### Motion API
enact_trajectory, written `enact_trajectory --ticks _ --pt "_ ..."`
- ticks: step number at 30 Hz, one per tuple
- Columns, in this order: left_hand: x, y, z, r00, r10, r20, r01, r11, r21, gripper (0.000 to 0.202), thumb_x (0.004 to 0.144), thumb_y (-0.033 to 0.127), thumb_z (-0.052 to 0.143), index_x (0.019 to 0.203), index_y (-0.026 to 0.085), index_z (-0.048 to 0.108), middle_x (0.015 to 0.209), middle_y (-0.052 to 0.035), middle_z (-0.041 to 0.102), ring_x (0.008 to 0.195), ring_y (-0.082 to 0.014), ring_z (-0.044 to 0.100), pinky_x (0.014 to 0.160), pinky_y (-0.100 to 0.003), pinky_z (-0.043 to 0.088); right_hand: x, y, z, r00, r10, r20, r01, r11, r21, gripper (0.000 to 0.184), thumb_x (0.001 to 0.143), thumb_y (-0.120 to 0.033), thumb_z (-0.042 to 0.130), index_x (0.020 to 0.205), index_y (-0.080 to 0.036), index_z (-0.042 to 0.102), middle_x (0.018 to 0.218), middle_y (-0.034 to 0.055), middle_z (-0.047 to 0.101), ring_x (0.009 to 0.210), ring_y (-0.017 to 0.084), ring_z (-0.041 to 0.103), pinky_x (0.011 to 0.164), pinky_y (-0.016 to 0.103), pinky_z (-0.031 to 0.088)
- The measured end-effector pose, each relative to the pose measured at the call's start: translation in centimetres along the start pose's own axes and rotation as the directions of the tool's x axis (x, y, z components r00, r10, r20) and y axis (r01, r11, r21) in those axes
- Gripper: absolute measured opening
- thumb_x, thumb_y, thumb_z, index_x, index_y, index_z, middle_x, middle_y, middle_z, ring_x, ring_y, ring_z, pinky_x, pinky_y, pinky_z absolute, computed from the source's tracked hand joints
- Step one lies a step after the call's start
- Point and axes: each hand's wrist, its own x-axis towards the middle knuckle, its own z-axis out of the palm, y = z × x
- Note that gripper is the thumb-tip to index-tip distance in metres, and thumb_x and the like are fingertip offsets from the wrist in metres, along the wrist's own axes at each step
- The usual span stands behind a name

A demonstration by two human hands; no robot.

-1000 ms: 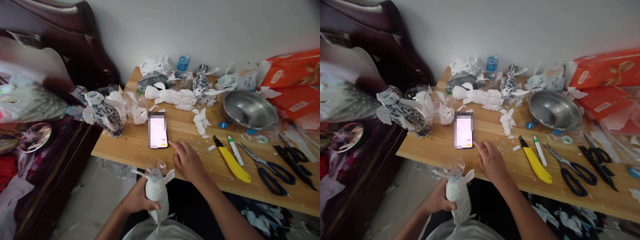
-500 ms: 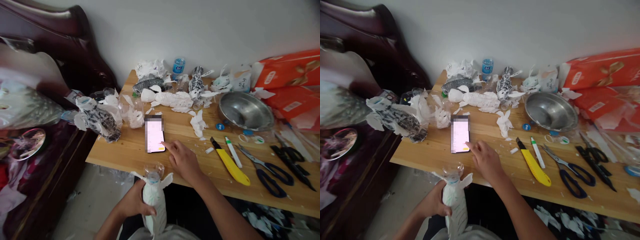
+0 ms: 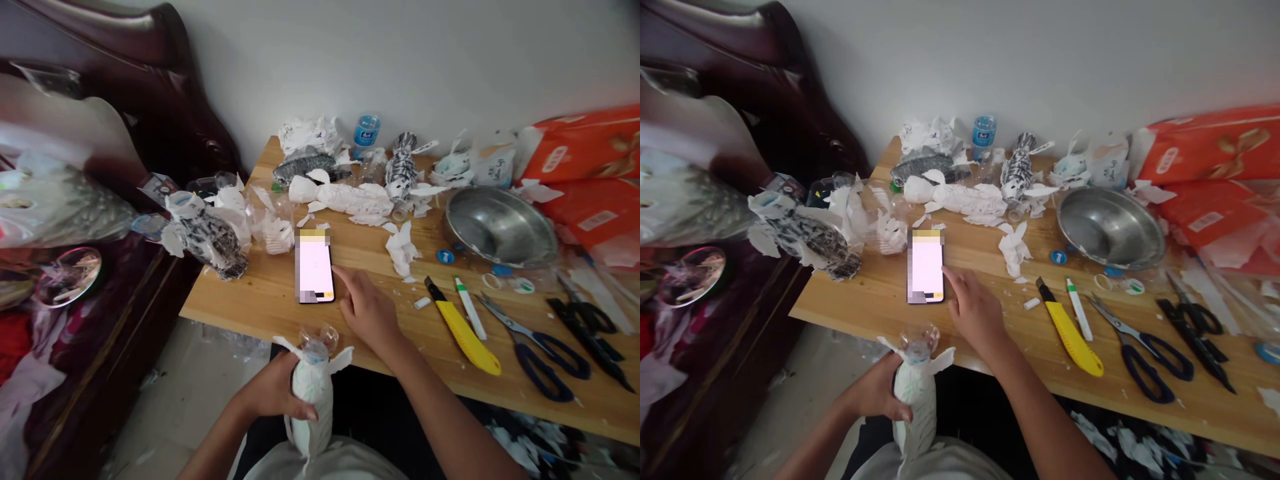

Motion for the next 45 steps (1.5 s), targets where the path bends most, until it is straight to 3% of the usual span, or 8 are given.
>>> enact_trajectory --ticks 9,19,23,27,31,36,40,45 --pt "0.1 -0.4 -0.1 1.000 0.007 0.008 -0.007 1.000 0.005 0.105 0.060 0.071 0.086 0.147 0.019 0.057 0.147 -0.0164 0.062 0.134 -0.0443 0.055 0.120 -0.055 0.034 5.8 1.4 0.6 1.000 0.008 0.003 -0.008 0.994 -0.105 0.061 0.087 -0.005 0.053 0.143 -0.028 0.052 0.112 0.0080 0.065 0.089 0.023 0.064 0.062 0.031 0.046" --pt "0.1 -0.8 -0.1 1.000 0.016 0.001 -0.016 1.000 0.003 0.109 0.057 0.074 0.086 0.147 0.019 0.057 0.148 -0.0172 0.060 0.140 -0.0455 0.048 0.124 -0.058 0.025 6.3 1.7 0.7 0.999 -0.031 0.022 0.033 0.994 -0.106 0.064 0.088 -0.004 0.051 0.146 -0.031 0.050 0.107 0.0076 0.063 0.083 0.022 0.061 0.062 0.030 0.044" --pt "0.0 -1.0 -0.1 1.000 -0.004 -0.001 0.004 1.000 0.016 0.108 0.058 0.073 0.086 0.147 0.020 0.057 0.150 -0.0176 0.058 0.138 -0.0449 0.051 0.122 -0.057 0.031 5.0 1.7 0.5 0.998 -0.055 -0.025 0.054 0.998 -0.028 0.065 0.086 0.000 0.047 0.146 -0.025 0.048 0.109 0.0079 0.064 0.097 0.024 0.062 0.078 0.034 0.052" --pt "0.2 -0.6 -0.1 1.000 -0.001 0.005 0.001 1.000 0.010 0.109 0.059 0.073 0.085 0.148 0.019 0.055 0.149 -0.0178 0.060 0.139 -0.0454 0.050 0.123 -0.057 0.028 0.9 0.8 0.1 0.990 -0.141 -0.031 0.142 0.989 0.046 0.057 0.085 0.002 0.048 0.135 -0.024 0.056 0.114 0.0073 0.065 0.106 0.023 0.060 0.094 0.039 0.051" --pt "0.5 -0.1 -0.2 0.999 0.001 0.036 0.000 1.000 -0.011 0.107 0.060 0.076 0.083 0.147 0.018 0.057 0.149 -0.0179 0.060 0.139 -0.0454 0.051 0.122 -0.056 0.030 -2.6 -0.1 -0.2 0.977 -0.208 -0.045 0.210 0.977 0.041 0.051 0.092 0.000 0.048 0.133 -0.027 0.059 0.115 0.0085 0.061 0.102 0.023 0.059 0.090 0.041 0.050" --pt "0.4 -0.4 -0.3 0.999 0.010 0.036 -0.010 1.000 -0.002 0.106 0.061 0.070 0.086 0.148 0.019 0.055 0.149 -0.0170 0.060 0.138 -0.0440 0.052 0.123 -0.054 0.030 -3.0 -0.3 -0.1 0.979 -0.202 -0.034 0.203 0.979 0.013 0.056 0.092 0.001 0.048 0.139 -0.028 0.057 0.116 0.0101 0.059 0.100 0.024 0.057 0.089 0.044 0.050" --pt "0.2 -0.8 -0.2 1.000 0.003 0.018 -0.002 1.000 -0.026 0.105 0.060 0.066 0.089 0.147 0.018 0.056 0.149 -0.0171 0.059 0.139 -0.0442 0.050 0.123 -0.054 0.029 -2.7 0.2 0.2 0.980 -0.178 -0.093 0.190 0.973 0.132 0.057 0.092 0.000 0.047 0.142 -0.027 0.053 0.118 0.0109 0.059 0.104 0.026 0.058 0.091 0.047 0.051" --pt "-0.7 -1.1 0.5 0.995 -0.096 0.039 0.103 0.960 -0.262 0.105 0.061 0.058 0.092 0.148 0.016 0.051 0.151 -0.0192 0.056 0.139 -0.0440 0.049 0.120 -0.057 0.032 -3.5 -0.2 -0.4 0.972 -0.102 -0.213 0.157 0.953 0.259 0.051 0.092 -0.001 0.045 0.139 -0.022 0.048 0.114 0.0106 0.062 0.107 0.024 0.060 0.092 0.044 0.054"
